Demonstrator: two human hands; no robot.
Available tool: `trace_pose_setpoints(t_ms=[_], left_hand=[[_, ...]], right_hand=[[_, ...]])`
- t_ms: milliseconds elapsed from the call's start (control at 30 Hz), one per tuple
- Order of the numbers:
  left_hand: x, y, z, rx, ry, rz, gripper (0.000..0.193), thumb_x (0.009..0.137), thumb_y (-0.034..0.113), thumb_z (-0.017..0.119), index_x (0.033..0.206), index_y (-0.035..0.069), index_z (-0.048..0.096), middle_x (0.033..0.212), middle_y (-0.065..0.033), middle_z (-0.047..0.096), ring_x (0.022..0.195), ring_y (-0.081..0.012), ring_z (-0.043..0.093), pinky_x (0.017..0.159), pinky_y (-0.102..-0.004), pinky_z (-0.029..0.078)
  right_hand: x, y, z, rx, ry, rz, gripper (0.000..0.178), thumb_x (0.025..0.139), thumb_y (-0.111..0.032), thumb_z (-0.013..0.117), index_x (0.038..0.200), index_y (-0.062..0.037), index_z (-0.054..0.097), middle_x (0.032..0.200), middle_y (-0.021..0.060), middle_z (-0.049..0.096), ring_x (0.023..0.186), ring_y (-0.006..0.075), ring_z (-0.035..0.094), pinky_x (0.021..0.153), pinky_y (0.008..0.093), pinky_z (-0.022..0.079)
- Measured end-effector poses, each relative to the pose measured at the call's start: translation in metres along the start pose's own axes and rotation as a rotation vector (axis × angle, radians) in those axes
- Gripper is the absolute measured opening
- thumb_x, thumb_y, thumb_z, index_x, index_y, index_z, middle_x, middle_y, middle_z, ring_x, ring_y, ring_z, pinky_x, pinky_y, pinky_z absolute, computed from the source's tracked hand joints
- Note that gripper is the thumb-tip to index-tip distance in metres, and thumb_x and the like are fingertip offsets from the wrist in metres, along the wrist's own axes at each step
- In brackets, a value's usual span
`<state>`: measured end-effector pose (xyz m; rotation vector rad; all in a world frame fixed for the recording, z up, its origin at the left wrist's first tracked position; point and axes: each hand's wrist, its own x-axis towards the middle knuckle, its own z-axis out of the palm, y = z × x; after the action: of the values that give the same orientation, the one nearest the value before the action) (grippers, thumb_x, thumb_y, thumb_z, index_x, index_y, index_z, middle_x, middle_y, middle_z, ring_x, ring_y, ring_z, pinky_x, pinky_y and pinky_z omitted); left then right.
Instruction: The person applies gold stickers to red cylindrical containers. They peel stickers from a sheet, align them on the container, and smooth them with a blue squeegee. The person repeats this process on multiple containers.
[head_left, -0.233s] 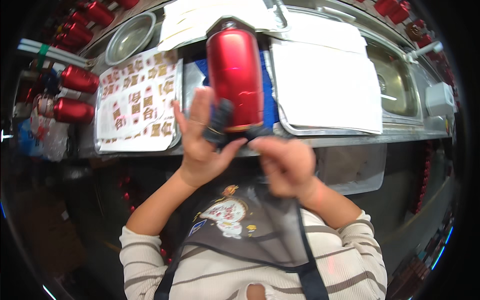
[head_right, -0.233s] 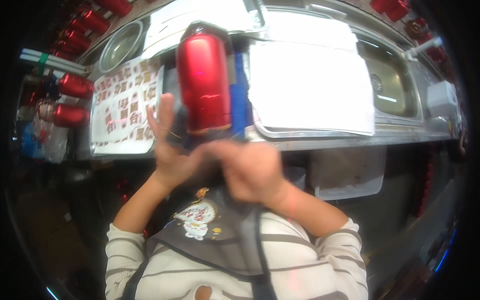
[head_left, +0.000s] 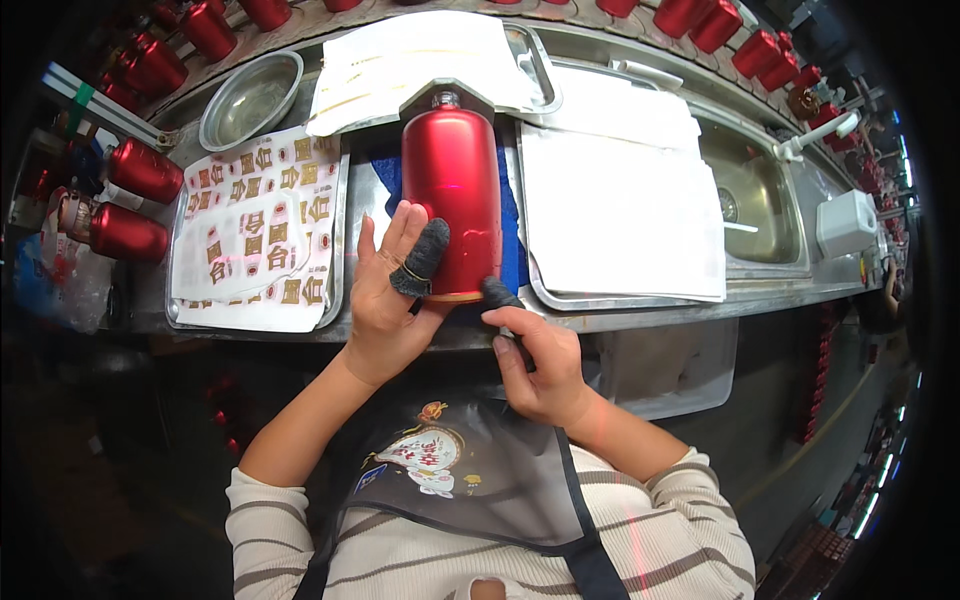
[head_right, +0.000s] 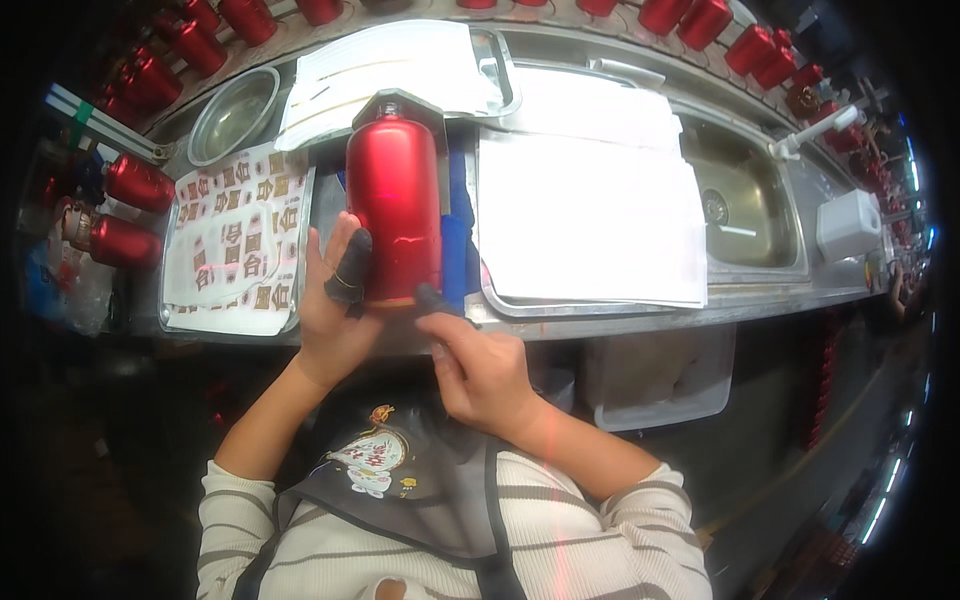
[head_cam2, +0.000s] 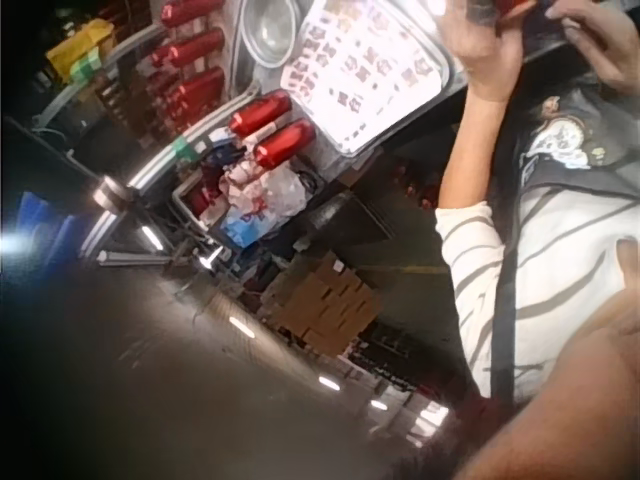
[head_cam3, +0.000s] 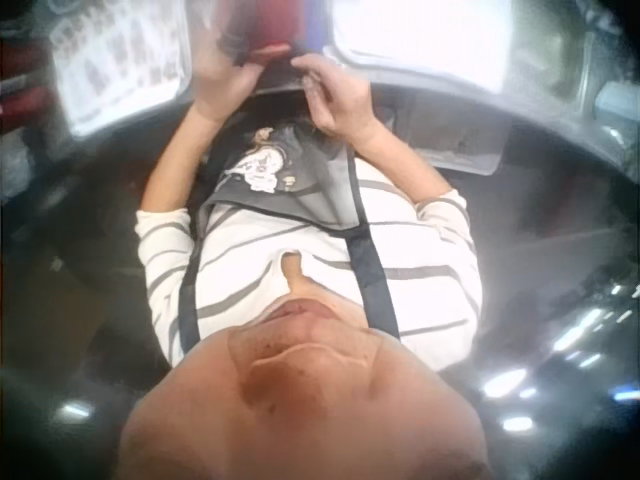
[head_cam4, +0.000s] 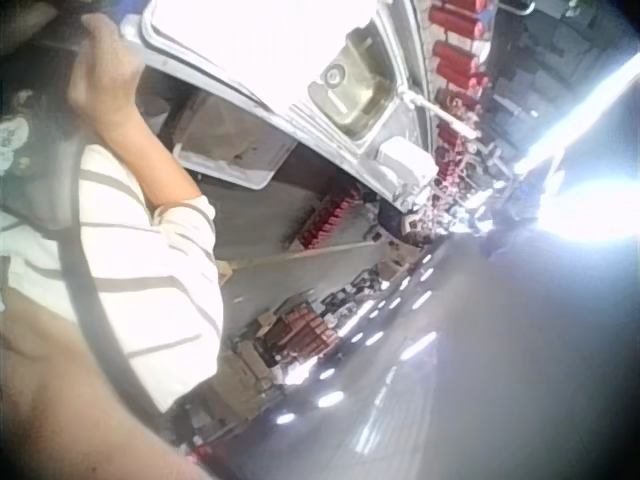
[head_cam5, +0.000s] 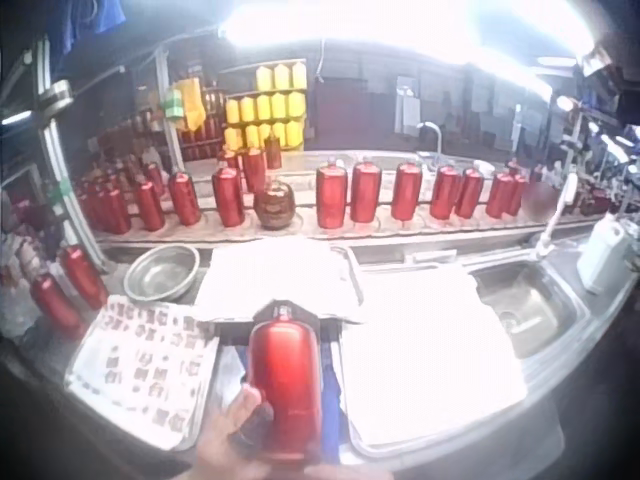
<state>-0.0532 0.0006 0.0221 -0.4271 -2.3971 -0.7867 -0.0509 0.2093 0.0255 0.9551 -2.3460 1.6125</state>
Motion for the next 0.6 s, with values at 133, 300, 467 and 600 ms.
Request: trace_pose_setpoints(t_ms=[133, 300, 467, 600], left_hand=[[0.018, 0.017, -0.009, 0.021, -0.062, 0.024, 0.066, 0.069, 0.007, 0.081, 0.132, 0.007, 0.061, 0.139, -0.0128, 0.058, 0.136, -0.0300, 0.048, 0.117, -0.0503, 0.023], [0.029, 0.023, -0.011, 0.018, -0.128, 0.066, 0.061, 0.068, 0.006, 0.078, 0.127, 0.005, 0.063, 0.134, -0.0108, 0.062, 0.135, -0.0313, 0.049, 0.116, -0.0540, 0.025], [0.031, 0.024, -0.009, 0.024, -0.125, 0.069, 0.069, 0.069, 0.011, 0.078, 0.134, 0.002, 0.057, 0.134, -0.0123, 0.062, 0.135, -0.0321, 0.049, 0.115, -0.0563, 0.023], [0.018, 0.012, -0.011, 0.008, -0.133, 0.064, 0.078, 0.079, 0.023, 0.076, 0.144, -0.002, 0.043, 0.141, -0.0146, 0.056, 0.138, -0.0351, 0.045, 0.115, -0.0600, 0.021]], right_hand=[[-0.014, 0.000, 0.004, 0.022, 0.072, 0.188, 0.029, 0.084, 0.003, 0.064, 0.113, 0.0005, 0.064, 0.068, 0.0077, 0.057, 0.049, 0.0114, 0.048, 0.047, 0.0266, 0.037], [-0.005, -0.007, 0.000, -0.178, 0.037, -0.079, 0.031, 0.079, 0.002, 0.067, 0.110, -0.0016, 0.067, 0.067, 0.0049, 0.059, 0.046, 0.0178, 0.050, 0.046, 0.0305, 0.037], [0.017, -0.018, -0.007, -0.328, -0.153, -0.262, 0.033, 0.075, -0.003, 0.067, 0.108, -0.0048, 0.067, 0.061, 0.0008, 0.054, 0.046, 0.0195, 0.053, 0.044, 0.0328, 0.039], [0.040, -0.022, -0.007, 0.043, -0.398, -0.188, 0.030, 0.078, -0.006, 0.067, 0.108, -0.0052, 0.064, 0.063, 0.0045, 0.055, 0.054, 0.0239, 0.060, 0.048, 0.0367, 0.046]])
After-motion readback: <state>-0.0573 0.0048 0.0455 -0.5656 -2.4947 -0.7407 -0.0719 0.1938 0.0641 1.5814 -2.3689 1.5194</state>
